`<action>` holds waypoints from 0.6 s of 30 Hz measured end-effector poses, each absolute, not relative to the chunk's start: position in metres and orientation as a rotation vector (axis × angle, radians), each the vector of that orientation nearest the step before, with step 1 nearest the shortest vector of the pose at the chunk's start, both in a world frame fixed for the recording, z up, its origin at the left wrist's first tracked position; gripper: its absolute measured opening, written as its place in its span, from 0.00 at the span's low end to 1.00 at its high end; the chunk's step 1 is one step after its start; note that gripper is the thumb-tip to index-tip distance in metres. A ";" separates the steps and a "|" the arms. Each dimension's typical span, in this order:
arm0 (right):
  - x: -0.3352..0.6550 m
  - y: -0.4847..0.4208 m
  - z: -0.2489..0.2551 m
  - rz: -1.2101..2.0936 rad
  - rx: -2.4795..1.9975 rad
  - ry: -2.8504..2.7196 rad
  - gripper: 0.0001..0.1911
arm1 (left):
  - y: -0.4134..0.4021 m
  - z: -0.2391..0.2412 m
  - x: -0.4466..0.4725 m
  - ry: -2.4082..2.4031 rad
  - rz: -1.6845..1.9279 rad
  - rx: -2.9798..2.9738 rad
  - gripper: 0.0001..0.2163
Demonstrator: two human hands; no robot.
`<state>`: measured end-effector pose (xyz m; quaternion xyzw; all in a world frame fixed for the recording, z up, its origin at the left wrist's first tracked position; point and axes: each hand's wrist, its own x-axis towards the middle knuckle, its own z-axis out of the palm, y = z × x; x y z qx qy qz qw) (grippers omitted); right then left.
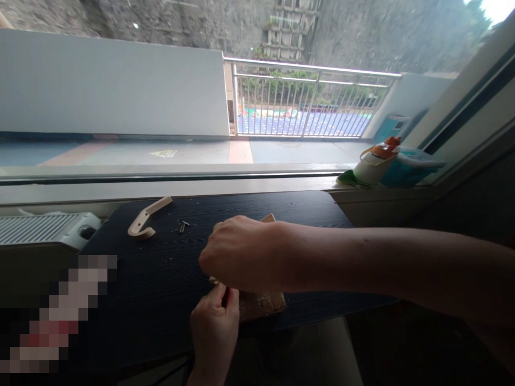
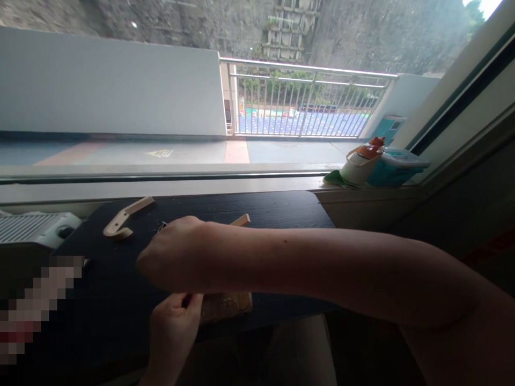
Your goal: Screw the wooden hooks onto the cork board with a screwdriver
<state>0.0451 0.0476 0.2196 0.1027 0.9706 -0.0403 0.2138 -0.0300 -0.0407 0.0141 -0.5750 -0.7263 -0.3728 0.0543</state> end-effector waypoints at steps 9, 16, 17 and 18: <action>0.041 0.055 0.209 -0.089 0.402 2.677 0.08 | -0.040 0.012 -0.030 -2.213 -1.180 -1.769 0.14; 0.046 0.047 0.222 -0.008 0.399 2.634 0.08 | -0.040 0.013 -0.029 -2.196 -1.184 -1.748 0.15; 0.046 0.045 0.223 0.009 0.388 2.638 0.09 | -0.040 0.014 -0.029 -2.207 -1.165 -1.745 0.15; 0.045 0.043 0.223 0.017 0.368 2.646 0.09 | -0.040 0.014 -0.029 -2.217 -1.142 -1.740 0.15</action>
